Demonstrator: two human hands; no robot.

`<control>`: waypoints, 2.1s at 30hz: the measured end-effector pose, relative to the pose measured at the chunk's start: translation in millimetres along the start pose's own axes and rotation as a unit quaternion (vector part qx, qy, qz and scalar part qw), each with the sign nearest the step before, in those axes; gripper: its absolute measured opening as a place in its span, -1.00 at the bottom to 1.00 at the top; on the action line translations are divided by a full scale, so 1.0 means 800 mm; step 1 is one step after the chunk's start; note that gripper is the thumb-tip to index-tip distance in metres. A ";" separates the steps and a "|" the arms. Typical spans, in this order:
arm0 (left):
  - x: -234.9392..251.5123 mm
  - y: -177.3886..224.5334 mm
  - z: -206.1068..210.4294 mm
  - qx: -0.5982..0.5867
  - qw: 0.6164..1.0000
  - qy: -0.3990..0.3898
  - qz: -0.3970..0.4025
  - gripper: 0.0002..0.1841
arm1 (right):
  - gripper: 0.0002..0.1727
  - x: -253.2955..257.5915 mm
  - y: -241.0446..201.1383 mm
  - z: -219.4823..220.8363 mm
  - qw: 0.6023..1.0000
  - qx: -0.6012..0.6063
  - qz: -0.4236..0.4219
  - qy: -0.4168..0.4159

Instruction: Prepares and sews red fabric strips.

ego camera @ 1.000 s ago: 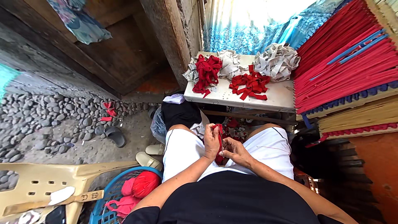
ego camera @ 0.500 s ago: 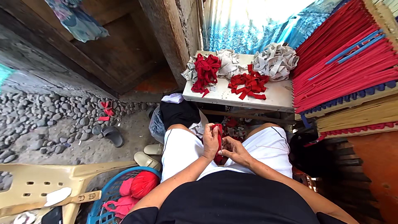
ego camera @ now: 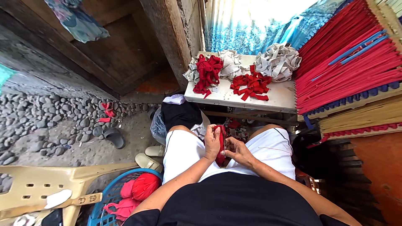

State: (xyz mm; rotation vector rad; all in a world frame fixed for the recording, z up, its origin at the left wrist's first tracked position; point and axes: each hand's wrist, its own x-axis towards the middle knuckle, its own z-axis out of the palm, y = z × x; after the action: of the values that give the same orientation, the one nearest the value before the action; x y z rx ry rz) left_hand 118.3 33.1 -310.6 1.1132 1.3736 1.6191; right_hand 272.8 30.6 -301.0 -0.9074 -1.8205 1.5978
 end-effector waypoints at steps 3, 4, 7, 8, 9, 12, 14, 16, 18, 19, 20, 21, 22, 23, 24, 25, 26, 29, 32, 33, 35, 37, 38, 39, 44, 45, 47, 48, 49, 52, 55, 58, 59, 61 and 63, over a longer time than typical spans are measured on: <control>-0.002 -0.003 0.000 0.003 1.000 -0.019 0.010 -0.86 | -0.56 0.002 0.001 -0.001 1.000 -0.004 -0.003 0.008; -0.003 -0.003 0.000 0.002 1.000 -0.028 0.013 -0.86 | -0.56 0.002 0.001 -0.002 1.000 -0.007 -0.004 0.011; -0.006 -0.003 0.001 0.001 0.999 -0.041 0.018 -0.85 | -0.57 0.002 0.002 -0.002 1.000 -0.012 -0.008 0.016; -0.006 -0.003 0.002 0.000 0.999 -0.041 0.016 -0.85 | -0.57 0.002 0.002 -0.002 1.000 -0.011 -0.010 0.018; -0.005 -0.003 0.002 -0.003 0.999 -0.041 0.012 -0.85 | -0.58 0.002 0.003 -0.002 1.000 -0.010 -0.013 0.020; -0.005 -0.002 0.001 -0.003 0.999 -0.042 0.001 -0.84 | -0.57 0.002 0.003 -0.002 1.000 -0.011 -0.017 0.023; -0.004 -0.001 0.000 -0.002 0.999 -0.045 -0.006 -0.84 | -0.55 0.002 0.004 -0.002 1.000 -0.015 -0.014 0.022; -0.003 0.000 -0.001 -0.003 0.999 -0.046 -0.004 -0.85 | -0.55 0.002 0.005 -0.002 1.000 -0.018 -0.012 0.020; -0.003 0.001 -0.001 -0.001 0.999 -0.044 0.006 -0.85 | -0.55 0.003 0.005 -0.002 1.000 -0.019 -0.011 0.019; -0.003 0.001 -0.001 0.001 0.999 -0.043 0.011 -0.85 | -0.55 0.003 0.004 -0.002 1.000 -0.018 -0.011 0.018; -0.003 0.001 -0.001 0.001 0.999 -0.042 0.014 -0.86 | -0.56 0.003 0.004 -0.002 1.000 -0.017 -0.011 0.017; -0.003 0.000 -0.001 0.002 0.999 -0.042 0.017 -0.86 | -0.57 0.003 0.005 -0.002 1.000 -0.016 -0.011 0.016; -0.003 0.000 -0.001 0.004 0.999 -0.042 0.019 -0.86 | -0.58 0.003 0.005 -0.002 1.000 -0.013 -0.011 0.016; -0.003 0.000 -0.002 0.005 0.999 -0.041 0.018 -0.86 | -0.60 0.003 0.006 -0.003 1.000 -0.012 -0.013 0.015; -0.002 -0.001 -0.002 0.005 0.999 -0.042 0.015 -0.86 | -0.62 0.003 0.006 -0.003 1.000 -0.012 -0.013 0.015; -0.002 -0.001 -0.002 0.004 0.999 -0.044 0.011 -0.86 | -0.64 0.003 0.006 -0.003 1.000 -0.011 -0.012 0.014; -0.002 -0.001 -0.002 0.003 0.999 -0.045 0.006 -0.86 | -0.65 0.002 0.005 -0.003 1.000 -0.010 -0.009 0.015; 0.000 -0.001 -0.003 -0.005 0.999 -0.043 -0.011 -0.86 | -0.66 0.002 0.004 -0.003 1.000 -0.005 0.005 0.015; 0.000 -0.003 -0.005 -0.008 0.999 -0.046 -0.013 -0.86 | -0.64 0.002 0.003 -0.003 1.000 -0.004 0.006 0.006; 0.000 -0.003 -0.005 -0.007 0.999 -0.050 -0.010 -0.86 | -0.62 0.002 0.003 -0.003 1.000 -0.007 0.004 0.007; -0.001 -0.003 -0.004 -0.008 0.998 -0.059 -0.007 -0.87 | -0.59 0.002 0.002 -0.003 1.000 -0.011 0.002 0.009; -0.003 -0.002 -0.004 -0.012 0.998 -0.065 -0.010 -0.87 | -0.59 0.003 0.001 -0.002 1.000 -0.014 0.001 0.015; -0.003 -0.001 -0.003 -0.014 0.998 -0.066 -0.014 -0.87 | -0.59 0.003 0.002 -0.002 1.000 -0.013 0.000 0.018; -0.003 0.000 -0.003 -0.015 0.998 -0.066 -0.016 -0.87 | -0.59 0.003 0.002 -0.002 1.000 -0.012 -0.001 0.019; -0.002 -0.001 -0.004 0.001 0.998 -0.065 -0.022 -0.84 | -0.65 0.001 0.004 -0.002 1.000 -0.016 -0.005 0.024; -0.001 -0.002 -0.004 -0.002 0.998 -0.063 -0.028 -0.84 | -0.65 0.001 0.005 -0.002 1.000 -0.017 -0.005 0.024; 0.000 -0.002 -0.005 -0.016 0.997 -0.059 -0.043 -0.84 | -0.66 0.001 0.006 -0.002 1.000 -0.017 -0.003 0.022; 0.000 -0.002 -0.005 -0.020 0.997 -0.058 -0.048 -0.84 | -0.66 0.001 0.006 -0.002 1.000 -0.014 -0.002 0.021; 0.000 -0.003 -0.005 -0.022 0.997 -0.058 -0.051 -0.84 | -0.66 0.002 0.006 -0.002 1.000 -0.008 -0.001 0.018; 0.000 -0.004 -0.005 -0.021 0.997 -0.063 -0.050 -0.84 | -0.63 0.003 0.002 -0.002 1.000 0.004 0.004 0.023; -0.002 -0.003 -0.004 -0.016 0.996 -0.080 -0.047 -0.85 | -0.62 0.004 0.002 -0.003 1.000 0.001 0.001 0.030; -0.002 -0.003 -0.005 -0.013 0.996 -0.083 -0.038 -0.85 | -0.63 0.003 0.004 -0.004 1.000 0.005 -0.002 0.028; -0.002 -0.003 -0.005 -0.013 0.996 -0.082 -0.034 -0.85 | -0.65 0.003 0.004 -0.004 1.000 0.004 -0.002 0.026; 0.000 -0.003 -0.007 -0.013 0.996 -0.082 -0.037 -0.85 | -0.67 0.002 0.003 -0.004 1.000 0.006 0.002 0.025; 0.002 -0.004 -0.009 -0.019 0.995 -0.079 -0.054 -0.84 | -0.68 0.002 0.001 -0.004 1.000 0.011 0.012 0.021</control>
State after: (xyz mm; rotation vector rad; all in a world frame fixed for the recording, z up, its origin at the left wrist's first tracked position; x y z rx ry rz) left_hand 111.1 32.2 -313.6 1.1010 1.2723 1.4438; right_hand 274.1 33.8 -301.4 -0.9503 -1.7666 1.5984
